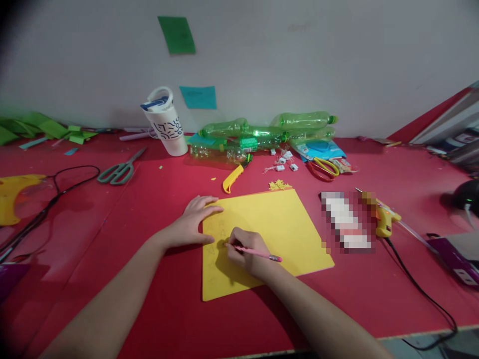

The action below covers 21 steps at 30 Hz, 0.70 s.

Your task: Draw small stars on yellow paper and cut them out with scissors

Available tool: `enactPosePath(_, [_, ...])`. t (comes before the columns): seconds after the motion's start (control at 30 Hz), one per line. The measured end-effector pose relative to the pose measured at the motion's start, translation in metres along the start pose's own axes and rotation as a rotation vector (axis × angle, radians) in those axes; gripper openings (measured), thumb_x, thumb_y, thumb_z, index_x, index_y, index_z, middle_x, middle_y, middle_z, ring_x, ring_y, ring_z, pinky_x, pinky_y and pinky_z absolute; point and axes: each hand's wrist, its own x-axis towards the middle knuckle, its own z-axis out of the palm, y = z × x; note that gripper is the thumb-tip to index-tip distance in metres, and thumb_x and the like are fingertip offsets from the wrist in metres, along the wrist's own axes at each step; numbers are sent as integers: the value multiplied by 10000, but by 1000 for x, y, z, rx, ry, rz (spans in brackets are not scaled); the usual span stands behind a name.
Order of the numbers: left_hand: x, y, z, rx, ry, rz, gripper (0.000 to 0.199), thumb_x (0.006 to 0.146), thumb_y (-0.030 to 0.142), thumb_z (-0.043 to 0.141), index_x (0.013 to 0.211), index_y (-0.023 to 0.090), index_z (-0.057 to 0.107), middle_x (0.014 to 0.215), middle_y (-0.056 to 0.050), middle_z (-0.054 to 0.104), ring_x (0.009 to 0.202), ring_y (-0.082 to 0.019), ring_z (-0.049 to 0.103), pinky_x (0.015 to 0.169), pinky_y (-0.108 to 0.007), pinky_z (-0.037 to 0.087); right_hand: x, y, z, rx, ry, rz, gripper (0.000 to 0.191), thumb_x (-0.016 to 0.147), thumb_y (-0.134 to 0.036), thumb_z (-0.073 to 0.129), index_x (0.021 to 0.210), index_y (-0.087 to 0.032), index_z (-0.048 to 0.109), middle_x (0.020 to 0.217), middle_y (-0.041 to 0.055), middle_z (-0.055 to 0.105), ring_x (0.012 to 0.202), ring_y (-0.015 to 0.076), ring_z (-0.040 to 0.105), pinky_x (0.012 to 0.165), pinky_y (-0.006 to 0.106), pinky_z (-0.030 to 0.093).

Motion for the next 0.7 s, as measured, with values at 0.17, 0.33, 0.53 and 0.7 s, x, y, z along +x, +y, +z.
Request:
enactPosePath(0.17, [1,-2,1,9,2,7,713,605,446,698,1261,306,453,1408,-51,284,1334,-334,139,1099,-522,80,0,4,3,-35,59,38,113,674,-96,471,615,-189,446,501,-40,450,437,80,388,413,179,270])
enactPosePath(0.33, [1,-3,2,21,-8,19,719,613,456,693,1269,292,449,1408,-59,282,1332,-333,149,1101,-517,68,2,4,4,-94,96,121,103,651,-109,467,589,-186,438,480,-44,443,421,76,376,395,171,252])
enactPosePath(0.53, [1,-3,3,23,-9,0,718,617,464,689,1272,302,443,1410,-54,272,1337,-337,129,1098,-521,83,1,3,3,-84,112,124,114,639,-97,454,575,-187,425,477,-44,444,415,71,361,393,173,257])
enactPosePath(0.7, [0,-1,1,13,-5,-4,715,611,466,692,1265,309,449,1409,-48,275,1335,-336,126,1097,-523,91,1,8,5,-101,123,133,124,627,-89,466,567,-189,422,470,-44,451,400,70,364,379,177,244])
